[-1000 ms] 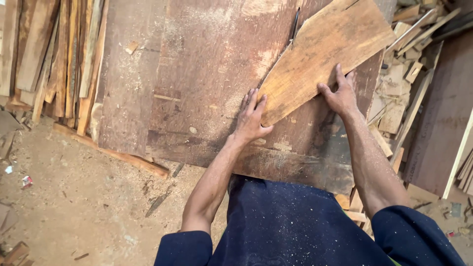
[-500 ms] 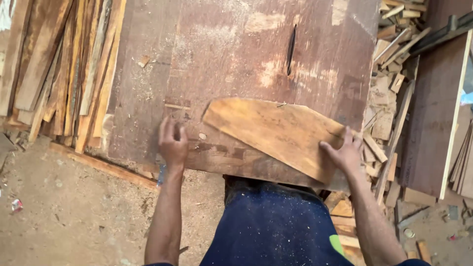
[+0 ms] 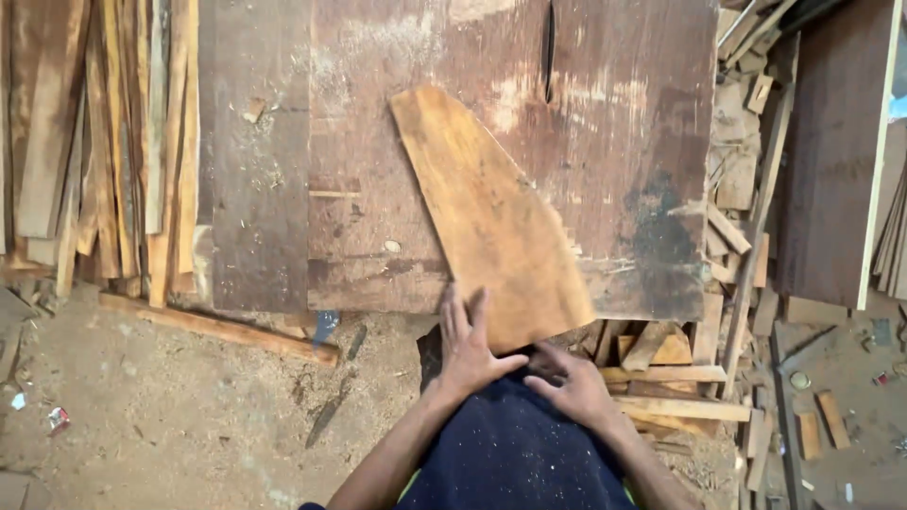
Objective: Cutting and shaping a piece of wood using a circular table saw.
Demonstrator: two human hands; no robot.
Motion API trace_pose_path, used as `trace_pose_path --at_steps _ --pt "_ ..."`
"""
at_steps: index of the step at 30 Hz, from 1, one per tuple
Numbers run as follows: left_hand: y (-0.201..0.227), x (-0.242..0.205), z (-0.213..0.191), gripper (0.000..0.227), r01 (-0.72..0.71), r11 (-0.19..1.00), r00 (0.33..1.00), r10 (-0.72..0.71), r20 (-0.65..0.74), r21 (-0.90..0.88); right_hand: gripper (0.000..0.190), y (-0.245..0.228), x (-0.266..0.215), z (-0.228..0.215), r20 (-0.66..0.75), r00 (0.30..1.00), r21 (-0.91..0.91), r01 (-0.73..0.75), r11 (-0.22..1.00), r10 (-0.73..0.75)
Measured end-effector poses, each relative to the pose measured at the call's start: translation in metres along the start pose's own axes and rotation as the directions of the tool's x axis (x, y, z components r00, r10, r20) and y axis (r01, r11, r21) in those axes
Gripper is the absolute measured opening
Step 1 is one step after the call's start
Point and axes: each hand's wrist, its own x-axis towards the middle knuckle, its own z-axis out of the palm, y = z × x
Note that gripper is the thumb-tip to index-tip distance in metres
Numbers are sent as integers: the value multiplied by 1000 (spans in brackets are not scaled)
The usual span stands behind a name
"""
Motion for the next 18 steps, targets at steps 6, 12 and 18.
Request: trace_pose_path --at_steps 6,12,18 --pt "-4 22 -39 152 163 926 925 -264 273 341 130 -81 9 -60 -262 915 -623 82 778 -306" --pt "-51 44 -56 153 -88 933 896 -79 437 350 110 -31 51 -12 -251 797 -583 328 743 -549" --pt "-105 100 -85 144 -332 936 880 262 396 120 89 -39 75 14 -362 743 -524 337 782 -563"
